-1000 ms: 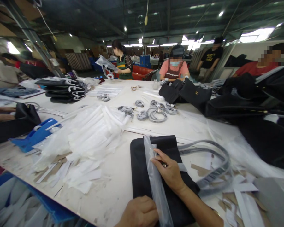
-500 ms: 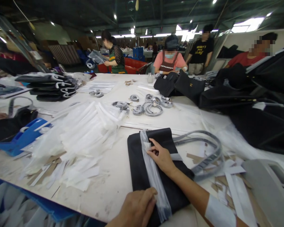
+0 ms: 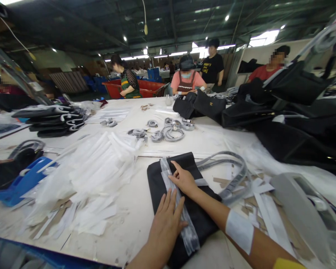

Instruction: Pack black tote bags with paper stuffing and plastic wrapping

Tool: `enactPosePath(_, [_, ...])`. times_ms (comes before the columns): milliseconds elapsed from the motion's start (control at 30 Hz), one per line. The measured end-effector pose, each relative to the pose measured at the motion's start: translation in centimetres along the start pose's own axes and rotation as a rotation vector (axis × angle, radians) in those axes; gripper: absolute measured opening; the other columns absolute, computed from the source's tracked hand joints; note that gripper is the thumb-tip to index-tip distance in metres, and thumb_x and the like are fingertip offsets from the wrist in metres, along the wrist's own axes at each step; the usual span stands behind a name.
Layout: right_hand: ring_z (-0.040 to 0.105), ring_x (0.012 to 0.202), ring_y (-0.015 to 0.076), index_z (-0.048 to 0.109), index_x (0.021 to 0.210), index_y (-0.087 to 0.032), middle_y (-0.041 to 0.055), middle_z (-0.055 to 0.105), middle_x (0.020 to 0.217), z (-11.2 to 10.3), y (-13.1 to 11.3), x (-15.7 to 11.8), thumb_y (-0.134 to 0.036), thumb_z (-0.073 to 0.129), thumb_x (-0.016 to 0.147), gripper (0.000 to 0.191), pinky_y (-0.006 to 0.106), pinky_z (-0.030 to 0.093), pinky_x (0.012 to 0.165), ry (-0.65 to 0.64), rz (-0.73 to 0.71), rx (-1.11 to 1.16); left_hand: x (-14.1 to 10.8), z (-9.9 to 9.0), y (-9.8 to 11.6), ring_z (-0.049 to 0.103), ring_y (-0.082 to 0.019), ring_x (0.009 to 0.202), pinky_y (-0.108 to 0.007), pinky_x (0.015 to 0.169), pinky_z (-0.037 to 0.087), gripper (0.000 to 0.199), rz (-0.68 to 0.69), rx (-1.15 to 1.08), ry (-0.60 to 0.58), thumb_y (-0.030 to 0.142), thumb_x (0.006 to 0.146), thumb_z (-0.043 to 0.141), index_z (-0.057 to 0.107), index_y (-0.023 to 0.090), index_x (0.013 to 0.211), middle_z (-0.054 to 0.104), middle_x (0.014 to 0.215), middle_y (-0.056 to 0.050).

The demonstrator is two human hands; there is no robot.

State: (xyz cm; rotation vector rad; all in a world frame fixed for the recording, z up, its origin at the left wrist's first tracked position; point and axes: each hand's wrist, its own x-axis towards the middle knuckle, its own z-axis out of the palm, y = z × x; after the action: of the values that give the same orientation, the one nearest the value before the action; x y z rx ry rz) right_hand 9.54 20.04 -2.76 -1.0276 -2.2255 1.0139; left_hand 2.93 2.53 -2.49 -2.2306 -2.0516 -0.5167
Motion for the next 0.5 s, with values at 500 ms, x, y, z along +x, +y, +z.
enactPosePath(500, [0.066, 0.102, 0.0210, 0.071, 0.112, -0.026, 0.0028, 0.071, 0.115, -14.1, -1.1, -10.9, -0.030, 0.059, 0.089, 0.027, 0.034, 0.049, 0.095, 0.304, 0.045, -0.185, 0.3, 2.8, -5.2, 0.035, -0.038, 0.142, -0.053, 0.106, 0.045, 0.071, 0.176, -0.070, -0.090, 0.054, 0.091, 0.053, 0.038, 0.018, 0.150, 0.023, 0.160, -0.022])
